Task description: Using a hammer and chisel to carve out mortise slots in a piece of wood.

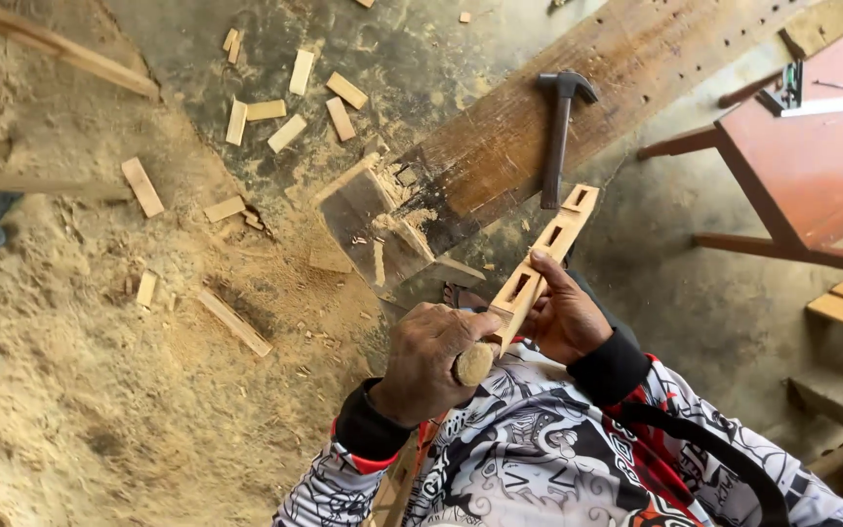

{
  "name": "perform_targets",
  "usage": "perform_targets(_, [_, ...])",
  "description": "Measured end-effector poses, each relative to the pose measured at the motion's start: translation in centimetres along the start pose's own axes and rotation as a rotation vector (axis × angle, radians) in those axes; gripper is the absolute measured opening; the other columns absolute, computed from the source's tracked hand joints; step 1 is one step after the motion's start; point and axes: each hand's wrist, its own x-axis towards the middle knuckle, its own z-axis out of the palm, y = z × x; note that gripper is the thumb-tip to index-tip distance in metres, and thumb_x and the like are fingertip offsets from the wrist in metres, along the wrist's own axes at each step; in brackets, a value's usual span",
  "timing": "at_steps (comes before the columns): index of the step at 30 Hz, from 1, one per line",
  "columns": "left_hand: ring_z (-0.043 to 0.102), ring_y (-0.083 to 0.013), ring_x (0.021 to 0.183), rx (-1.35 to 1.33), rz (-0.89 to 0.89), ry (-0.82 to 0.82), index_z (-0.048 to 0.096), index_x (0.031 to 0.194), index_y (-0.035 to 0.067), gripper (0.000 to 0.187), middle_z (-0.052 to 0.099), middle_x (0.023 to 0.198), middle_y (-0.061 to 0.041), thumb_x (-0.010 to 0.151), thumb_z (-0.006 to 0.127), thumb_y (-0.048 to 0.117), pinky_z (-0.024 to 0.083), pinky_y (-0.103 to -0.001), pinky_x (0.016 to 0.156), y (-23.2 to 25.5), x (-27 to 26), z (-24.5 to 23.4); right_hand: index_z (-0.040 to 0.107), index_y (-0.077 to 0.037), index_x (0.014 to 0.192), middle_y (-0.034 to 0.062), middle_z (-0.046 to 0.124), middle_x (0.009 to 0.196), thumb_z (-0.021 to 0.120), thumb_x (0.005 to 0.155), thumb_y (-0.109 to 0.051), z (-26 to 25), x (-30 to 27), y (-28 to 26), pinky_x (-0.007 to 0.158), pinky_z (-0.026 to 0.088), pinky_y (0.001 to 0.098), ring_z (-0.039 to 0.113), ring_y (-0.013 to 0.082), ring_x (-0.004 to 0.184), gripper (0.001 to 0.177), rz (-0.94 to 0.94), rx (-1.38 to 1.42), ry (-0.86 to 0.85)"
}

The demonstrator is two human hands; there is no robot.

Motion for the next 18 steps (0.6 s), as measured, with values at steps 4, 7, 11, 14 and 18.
perform_targets(4, [0.071, -0.0226, 0.09, 0.013, -0.072, 0.04, 0.067, 0.112, 0.013, 0.031, 0.074, 0.101, -0.004, 0.087, 0.085, 0.018, 0.053, -0.04, 0.084, -0.5, -1.5, 0.8, 0.068, -0.013, 0.111, 0.0044, 0.074, 0.093, 0.061, 0.093, -0.053, 1.2, -0.7, -0.6, 0.078, 0.062, 0.0489, 0.075, 0.0215, 0.087, 0.045, -0.049, -0.014, 0.084])
perform_targets(7, [0.071, -0.0231, 0.091, -0.005, -0.107, 0.189, 0.067, 0.117, 0.007, 0.045, 0.072, 0.104, -0.009, 0.083, 0.092, 0.022, 0.056, -0.038, 0.081, -2.0, -3.1, 1.8, 0.065, -0.005, 0.122, 0.0111, 0.074, 0.11, 0.061, 0.103, -0.051, 0.7, -0.1, -0.7, 0.095, 0.062, 0.0406, 0.075, 0.022, 0.096, 0.05, -0.083, 0.1, -0.01])
perform_targets(11, [0.072, -0.0294, 0.103, 0.018, -0.128, 0.303, 0.064, 0.118, 0.006, 0.055, 0.071, 0.118, -0.015, 0.075, 0.094, 0.023, 0.058, -0.041, 0.089, -0.9, -1.9, 0.2, 0.065, -0.002, 0.132, 0.0155, 0.075, 0.12, 0.059, 0.108, -0.054, 1.8, 0.1, -0.1, 0.083, 0.056, 0.0259, 0.074, 0.0262, 0.103, 0.057, 0.025, 0.309, -0.204])
perform_targets(14, [0.074, -0.0303, 0.109, 0.006, -0.157, 0.374, 0.063, 0.124, 0.004, 0.058, 0.072, 0.121, -0.014, 0.078, 0.094, 0.019, 0.06, -0.041, 0.095, -0.8, -2.4, -0.1, 0.062, -0.007, 0.132, 0.0104, 0.072, 0.126, 0.052, 0.099, -0.056, 5.6, -1.4, 0.5, 0.097, 0.057, 0.0373, 0.07, 0.0244, 0.11, 0.06, 0.03, 0.166, -0.132])
perform_targets(18, [0.075, -0.0265, 0.105, -0.064, -0.189, 0.392, 0.064, 0.122, 0.005, 0.052, 0.075, 0.115, -0.013, 0.08, 0.093, 0.014, 0.061, -0.037, 0.093, -0.2, -2.5, -0.8, 0.058, -0.004, 0.137, 0.0126, 0.069, 0.13, 0.049, 0.105, -0.056, 5.8, -0.8, 1.9, 0.095, 0.056, 0.0386, 0.069, 0.0261, 0.111, 0.062, 0.159, 0.267, -0.338])
